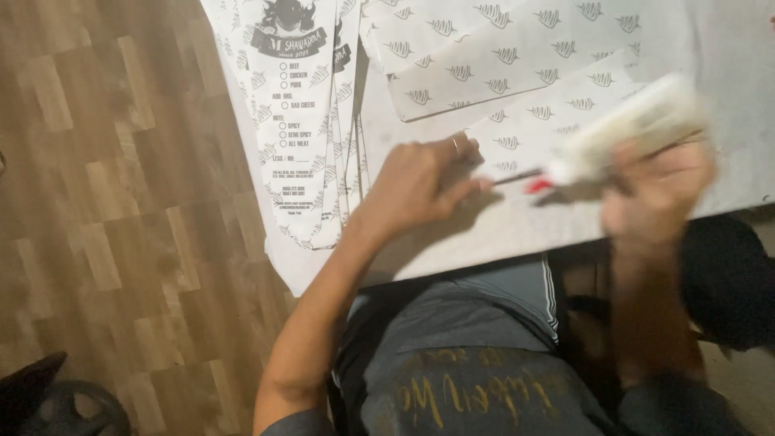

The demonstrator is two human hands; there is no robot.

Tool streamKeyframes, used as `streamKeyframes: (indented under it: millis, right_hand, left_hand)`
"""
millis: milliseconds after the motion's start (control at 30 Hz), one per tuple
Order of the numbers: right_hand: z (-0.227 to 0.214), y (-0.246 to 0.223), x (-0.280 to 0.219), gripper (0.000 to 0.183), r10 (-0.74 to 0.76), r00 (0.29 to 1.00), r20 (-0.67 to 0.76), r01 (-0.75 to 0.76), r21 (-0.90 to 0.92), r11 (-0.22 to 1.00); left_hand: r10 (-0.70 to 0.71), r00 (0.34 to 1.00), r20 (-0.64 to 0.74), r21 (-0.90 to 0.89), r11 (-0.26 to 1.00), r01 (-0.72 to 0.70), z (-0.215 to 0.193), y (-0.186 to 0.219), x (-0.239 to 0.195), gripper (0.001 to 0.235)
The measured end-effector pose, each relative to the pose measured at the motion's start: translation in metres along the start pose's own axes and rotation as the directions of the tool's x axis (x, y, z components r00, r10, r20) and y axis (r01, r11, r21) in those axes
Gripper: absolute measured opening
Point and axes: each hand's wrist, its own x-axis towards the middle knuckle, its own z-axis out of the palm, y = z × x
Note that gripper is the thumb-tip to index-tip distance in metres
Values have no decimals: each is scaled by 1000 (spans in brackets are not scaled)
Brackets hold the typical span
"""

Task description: Applying glue to paper strips and folding them onto paper sheets to assemble bags at a workstation.

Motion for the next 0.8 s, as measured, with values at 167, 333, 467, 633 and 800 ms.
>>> streamKeyframes:
  millis: [167, 333, 467, 633, 800]
  right_hand:
    - [-111, -8, 36, 56, 277, 918, -282, -334, -178, 926]
    - [-150, -5, 47, 39, 156, 988, 12, -108, -669, 735]
    - [-48, -45, 25, 43, 27, 987, -158, -160, -963, 217]
    - [31, -4, -40, 80, -65, 591, 804, 766, -535, 356]
    - [-4, 3, -34, 100, -20, 700, 714, 707, -688, 165]
  left_hand:
    - [294, 955, 37, 334, 897, -289, 22, -4, -22, 57]
    - [344, 939, 9, 385, 865, -321, 25, 2, -29, 58]
    - [358, 934, -12, 429, 845, -319, 40, -2, -33, 57]
    - [301, 953, -27, 567, 790, -233, 60, -6, -45, 62]
    - [228, 957, -180, 399, 906, -141, 70, 5, -51, 68]
